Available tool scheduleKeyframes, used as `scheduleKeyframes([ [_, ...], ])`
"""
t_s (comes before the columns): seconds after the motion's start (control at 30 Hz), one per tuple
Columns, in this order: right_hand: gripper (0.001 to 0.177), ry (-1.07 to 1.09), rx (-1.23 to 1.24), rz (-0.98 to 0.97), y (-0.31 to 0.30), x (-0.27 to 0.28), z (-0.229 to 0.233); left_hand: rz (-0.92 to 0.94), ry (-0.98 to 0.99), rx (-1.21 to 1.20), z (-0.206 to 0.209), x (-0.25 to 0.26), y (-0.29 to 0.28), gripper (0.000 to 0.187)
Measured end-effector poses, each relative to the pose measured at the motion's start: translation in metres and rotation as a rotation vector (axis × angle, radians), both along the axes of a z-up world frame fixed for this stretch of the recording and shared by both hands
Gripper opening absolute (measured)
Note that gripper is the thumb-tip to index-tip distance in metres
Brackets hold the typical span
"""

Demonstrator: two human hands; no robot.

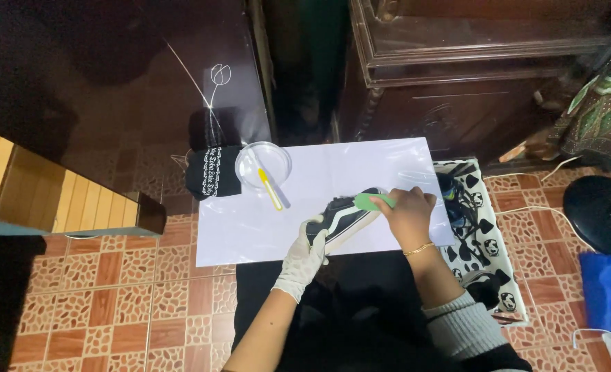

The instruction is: The person scrubs a black and white sneaker with a green brush, focusing on the white rubber sole and the side panels. They hold the shoe with a gloved left hand and scrub with the right hand over a white sheet on the floor.

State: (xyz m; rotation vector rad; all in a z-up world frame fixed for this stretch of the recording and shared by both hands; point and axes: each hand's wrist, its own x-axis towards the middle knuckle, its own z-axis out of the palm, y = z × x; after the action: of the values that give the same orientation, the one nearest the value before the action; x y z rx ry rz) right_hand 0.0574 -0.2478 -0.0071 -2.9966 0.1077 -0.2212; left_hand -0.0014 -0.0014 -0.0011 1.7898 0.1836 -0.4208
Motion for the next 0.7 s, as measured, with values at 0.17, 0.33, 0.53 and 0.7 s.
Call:
scheduleKeyframes([
  [0.17,0.047,-0.100,0.025,0.108,0.021,-0.018,0.009,0.007,-0.011,0.010,-0.001,0.004,0.000,0.036],
  [0.33,0.045,-0.153,0.078,0.222,0.027,-0.025,-0.010,0.036,0.019,-0.059,-0.012,0.006,0.001,0.036],
  [0.53,0.050,-0.136,-0.022,0.036,0.006,-0.014,-0.003,0.018,0.025,-0.030,-0.005,0.006,0.000,0.035],
  [0.7,0.042,-0.149,0.066,0.138,0.028,-0.033,0.011,0.027,0.036,-0.025,-0.007,0.005,0.002,0.033],
])
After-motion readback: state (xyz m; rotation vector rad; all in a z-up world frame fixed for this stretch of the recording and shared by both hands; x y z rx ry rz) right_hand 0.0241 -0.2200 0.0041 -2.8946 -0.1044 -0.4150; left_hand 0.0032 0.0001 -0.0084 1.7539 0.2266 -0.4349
